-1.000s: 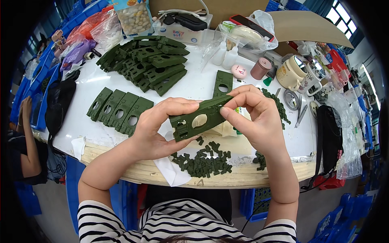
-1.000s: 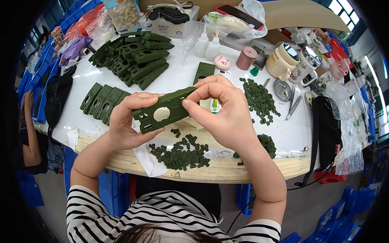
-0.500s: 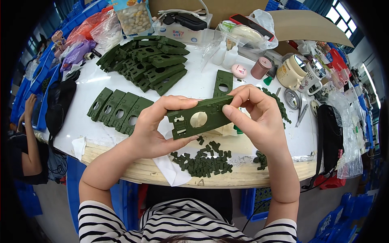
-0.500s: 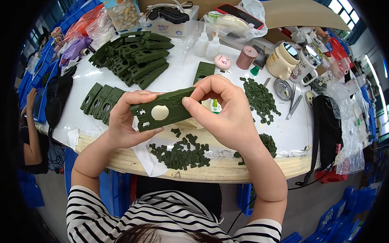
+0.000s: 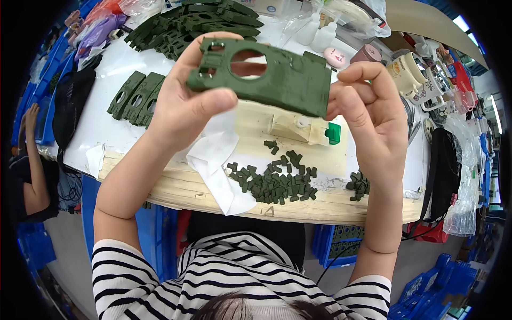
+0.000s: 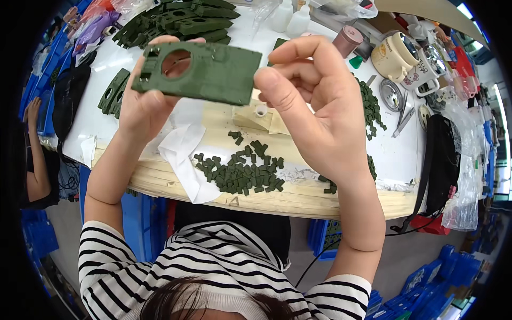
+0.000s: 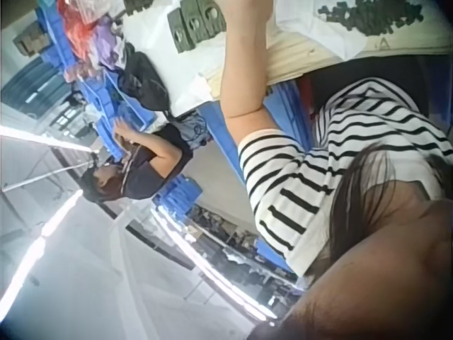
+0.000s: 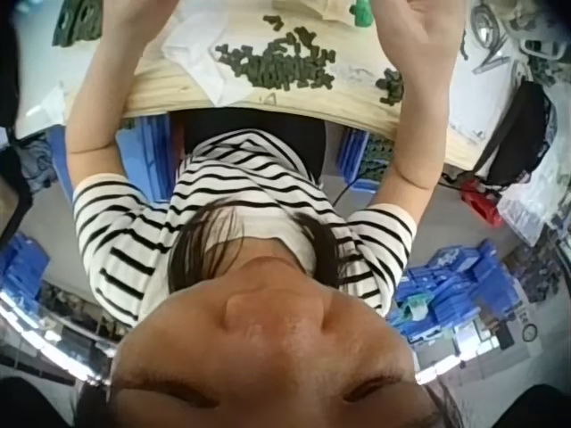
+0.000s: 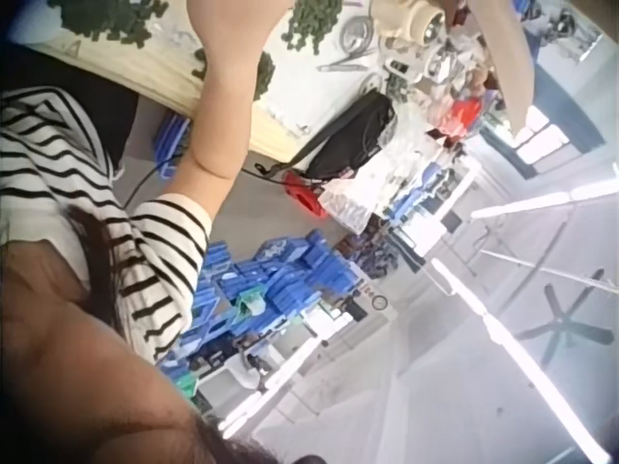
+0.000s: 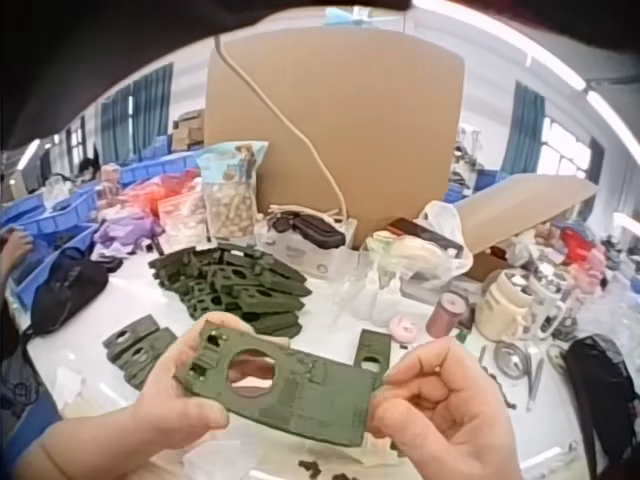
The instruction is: Assembling plastic components of toy tank models by inserting small parts into the main hull body.
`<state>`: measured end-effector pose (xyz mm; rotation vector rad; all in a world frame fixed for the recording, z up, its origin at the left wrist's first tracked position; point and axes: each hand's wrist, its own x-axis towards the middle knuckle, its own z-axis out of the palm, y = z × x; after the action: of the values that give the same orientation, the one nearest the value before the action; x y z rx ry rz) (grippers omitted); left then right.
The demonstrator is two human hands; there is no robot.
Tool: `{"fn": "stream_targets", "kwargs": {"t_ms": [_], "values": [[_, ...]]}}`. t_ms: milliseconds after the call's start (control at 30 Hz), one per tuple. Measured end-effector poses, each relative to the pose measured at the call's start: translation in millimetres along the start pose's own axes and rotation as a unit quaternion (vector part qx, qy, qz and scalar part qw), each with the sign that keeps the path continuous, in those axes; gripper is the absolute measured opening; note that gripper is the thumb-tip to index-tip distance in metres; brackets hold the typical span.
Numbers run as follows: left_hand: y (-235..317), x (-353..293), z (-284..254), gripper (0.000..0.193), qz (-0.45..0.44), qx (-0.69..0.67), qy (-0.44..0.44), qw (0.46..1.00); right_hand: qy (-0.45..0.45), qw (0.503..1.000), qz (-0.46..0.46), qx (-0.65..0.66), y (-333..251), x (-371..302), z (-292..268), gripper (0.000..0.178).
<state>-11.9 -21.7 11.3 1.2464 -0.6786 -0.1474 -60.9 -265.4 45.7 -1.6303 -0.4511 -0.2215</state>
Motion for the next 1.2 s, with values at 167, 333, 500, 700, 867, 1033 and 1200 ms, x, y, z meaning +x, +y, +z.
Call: {"fn": "stream_targets", "kwargs": {"t_ms": [167, 333, 500, 700, 867, 1033, 1200], "values": [[-1, 10, -17, 0.049, 0.003, -0.227, 0.011, 0.974, -0.119, 0.958, -0.070, -0.252, -2, -3, 2, 0.012], [3, 10, -10, 0.057, -0.047, -0.278, 0.089, 0.955, -0.307, 0.844, -0.099, -0.429, 1, -21, 24, 0.017], [-1, 5, -10, 0.055, -0.067, -0.297, 0.101, 0.947, -0.350, 0.815, -0.079, -0.456, 6, -26, 30, 0.018], [-5, 4, -14, 0.054, -0.072, -0.283, 0.104, 0.951, -0.362, 0.817, -0.058, -0.445, 8, -25, 32, 0.009], [-1, 9, -8, 0.056, -0.097, -0.290, 0.088, 0.948, -0.356, 0.824, -0.069, -0.436, 11, -26, 30, 0.007], [-1, 6, -13, 0.059, -0.129, -0.322, 0.074, 0.935, -0.381, 0.789, -0.112, -0.469, 10, -26, 34, 0.007], [-6, 10, -21, 0.060, -0.058, -0.292, -0.041, 0.954, -0.314, 0.795, -0.181, -0.486, 26, -31, 42, 0.011]]}}
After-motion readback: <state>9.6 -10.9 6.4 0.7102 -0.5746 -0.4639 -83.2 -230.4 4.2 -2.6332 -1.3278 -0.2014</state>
